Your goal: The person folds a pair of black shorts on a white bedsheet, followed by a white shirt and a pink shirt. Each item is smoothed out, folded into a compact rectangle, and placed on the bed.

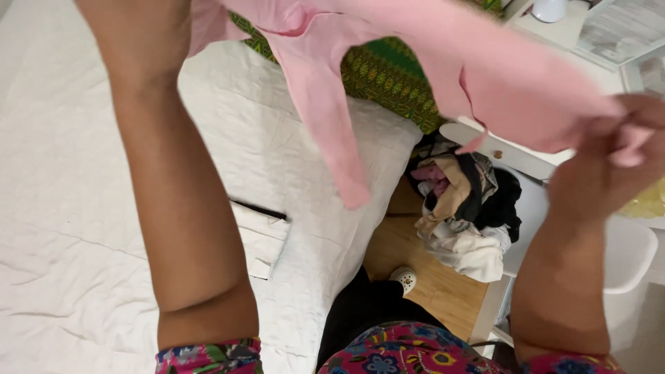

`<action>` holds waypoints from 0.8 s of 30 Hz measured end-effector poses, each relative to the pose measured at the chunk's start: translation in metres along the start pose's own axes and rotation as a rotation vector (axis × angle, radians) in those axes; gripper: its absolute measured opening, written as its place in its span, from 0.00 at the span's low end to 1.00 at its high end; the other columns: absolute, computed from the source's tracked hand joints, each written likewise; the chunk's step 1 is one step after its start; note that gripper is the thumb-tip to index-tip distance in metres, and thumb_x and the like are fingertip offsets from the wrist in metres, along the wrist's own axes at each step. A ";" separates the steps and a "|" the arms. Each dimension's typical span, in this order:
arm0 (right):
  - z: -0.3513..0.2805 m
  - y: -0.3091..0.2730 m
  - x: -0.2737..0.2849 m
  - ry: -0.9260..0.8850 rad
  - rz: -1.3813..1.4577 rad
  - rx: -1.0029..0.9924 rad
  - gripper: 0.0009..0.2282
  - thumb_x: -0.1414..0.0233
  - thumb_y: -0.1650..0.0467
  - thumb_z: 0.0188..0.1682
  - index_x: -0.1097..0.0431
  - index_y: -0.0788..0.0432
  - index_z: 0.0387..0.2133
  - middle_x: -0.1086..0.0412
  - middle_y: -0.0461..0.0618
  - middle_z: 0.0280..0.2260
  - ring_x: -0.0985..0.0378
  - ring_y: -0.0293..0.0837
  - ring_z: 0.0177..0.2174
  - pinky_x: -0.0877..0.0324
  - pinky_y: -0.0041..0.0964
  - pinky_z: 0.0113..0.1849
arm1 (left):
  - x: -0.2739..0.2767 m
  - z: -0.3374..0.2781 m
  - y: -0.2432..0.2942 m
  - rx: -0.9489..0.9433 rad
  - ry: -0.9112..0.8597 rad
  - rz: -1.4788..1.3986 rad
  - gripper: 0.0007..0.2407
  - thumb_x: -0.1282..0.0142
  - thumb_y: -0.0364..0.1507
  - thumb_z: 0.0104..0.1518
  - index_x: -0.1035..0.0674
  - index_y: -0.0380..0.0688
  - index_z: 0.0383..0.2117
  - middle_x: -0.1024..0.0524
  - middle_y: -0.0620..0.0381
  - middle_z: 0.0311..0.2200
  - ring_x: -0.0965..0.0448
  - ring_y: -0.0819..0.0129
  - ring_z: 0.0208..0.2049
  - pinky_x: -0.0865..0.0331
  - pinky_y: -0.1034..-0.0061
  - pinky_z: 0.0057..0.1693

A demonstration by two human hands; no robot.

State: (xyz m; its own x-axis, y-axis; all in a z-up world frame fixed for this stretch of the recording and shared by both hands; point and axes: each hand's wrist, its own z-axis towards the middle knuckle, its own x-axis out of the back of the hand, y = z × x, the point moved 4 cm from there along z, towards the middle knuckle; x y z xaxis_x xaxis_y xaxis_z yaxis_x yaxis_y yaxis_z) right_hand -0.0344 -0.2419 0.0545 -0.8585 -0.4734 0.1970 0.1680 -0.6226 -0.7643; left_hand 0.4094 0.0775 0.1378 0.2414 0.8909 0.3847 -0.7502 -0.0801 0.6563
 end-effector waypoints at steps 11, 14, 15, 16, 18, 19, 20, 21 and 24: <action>-0.214 0.140 -0.193 -0.787 -0.333 -0.273 0.13 0.50 0.78 0.47 0.29 0.54 0.44 0.24 0.50 0.49 0.25 0.53 0.42 0.29 0.48 0.46 | -0.023 -0.274 -0.264 0.979 -0.845 0.655 0.35 0.27 0.46 0.39 0.23 0.46 0.57 0.24 0.47 0.56 0.25 0.50 0.57 0.31 0.56 0.58; -0.295 0.183 -0.209 -1.017 -0.455 -0.386 0.26 0.52 0.78 0.40 0.28 0.46 0.54 0.24 0.46 0.45 0.24 0.50 0.44 0.31 0.48 0.48 | -0.049 -0.380 -0.336 0.863 -0.859 0.679 0.30 0.31 0.44 0.47 0.24 0.44 0.56 0.26 0.46 0.56 0.27 0.49 0.57 0.34 0.54 0.61; -0.310 0.198 -0.214 -1.022 -0.454 -0.397 0.26 0.52 0.78 0.40 0.28 0.46 0.54 0.24 0.46 0.45 0.24 0.50 0.44 0.31 0.48 0.48 | -0.056 -0.382 -0.325 0.868 -0.870 0.677 0.30 0.31 0.44 0.47 0.24 0.44 0.56 0.26 0.46 0.56 0.27 0.49 0.57 0.34 0.54 0.61; -0.332 0.212 -0.215 -1.125 -0.548 -0.463 0.26 0.50 0.75 0.41 0.30 0.43 0.55 0.25 0.43 0.46 0.25 0.49 0.45 0.32 0.50 0.49 | -0.056 -0.395 -0.315 1.091 -0.907 0.712 0.23 0.37 0.40 0.51 0.22 0.52 0.55 0.25 0.52 0.56 0.27 0.53 0.58 0.43 0.46 0.65; -0.364 0.227 -0.215 -1.240 -0.641 -0.541 0.26 0.48 0.73 0.42 0.31 0.40 0.56 0.26 0.41 0.47 0.26 0.48 0.47 0.34 0.52 0.50 | -0.056 -0.426 -0.313 1.326 -0.953 0.744 0.18 0.43 0.36 0.55 0.21 0.60 0.55 0.24 0.58 0.56 0.27 0.58 0.60 0.51 0.37 0.69; -0.375 0.228 -0.212 -1.351 -0.728 -0.576 0.25 0.47 0.70 0.43 0.34 0.39 0.58 0.28 0.42 0.49 0.27 0.49 0.49 0.35 0.56 0.51 | -0.057 -0.443 -0.321 1.267 -0.992 0.774 0.18 0.45 0.33 0.56 0.20 0.59 0.56 0.22 0.57 0.56 0.26 0.58 0.60 0.55 0.34 0.71; -0.382 0.234 -0.215 -1.457 -0.815 -0.595 0.26 0.45 0.67 0.45 0.37 0.37 0.60 0.30 0.42 0.52 0.29 0.50 0.51 0.37 0.59 0.52 | -0.056 -0.455 -0.331 1.206 -1.016 0.805 0.19 0.48 0.29 0.58 0.20 0.58 0.57 0.19 0.56 0.55 0.24 0.58 0.61 0.59 0.31 0.73; -0.371 0.225 -0.222 -1.467 -0.812 -0.593 0.26 0.45 0.67 0.45 0.37 0.37 0.60 0.30 0.42 0.52 0.29 0.50 0.51 0.37 0.59 0.52 | -0.056 -0.442 -0.322 1.216 -1.017 0.805 0.19 0.48 0.29 0.58 0.20 0.58 0.57 0.19 0.56 0.55 0.24 0.58 0.61 0.59 0.31 0.73; -0.357 0.208 -0.243 -1.616 -0.868 -0.712 0.32 0.42 0.63 0.45 0.46 0.40 0.65 0.35 0.45 0.56 0.34 0.52 0.56 0.43 0.64 0.55 | -0.059 -0.414 -0.307 1.205 -1.136 0.801 0.27 0.37 0.36 0.50 0.27 0.59 0.61 0.26 0.58 0.59 0.27 0.56 0.60 0.59 0.31 0.69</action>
State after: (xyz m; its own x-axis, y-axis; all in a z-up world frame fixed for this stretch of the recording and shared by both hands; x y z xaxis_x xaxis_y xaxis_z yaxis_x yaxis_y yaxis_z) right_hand 0.0359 -0.0343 -0.3715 0.6511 -0.5159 0.5567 -0.5291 -0.8344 -0.1544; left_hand 0.3708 0.2342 -0.3554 0.7252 -0.1730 0.6665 -0.2084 -0.9777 -0.0271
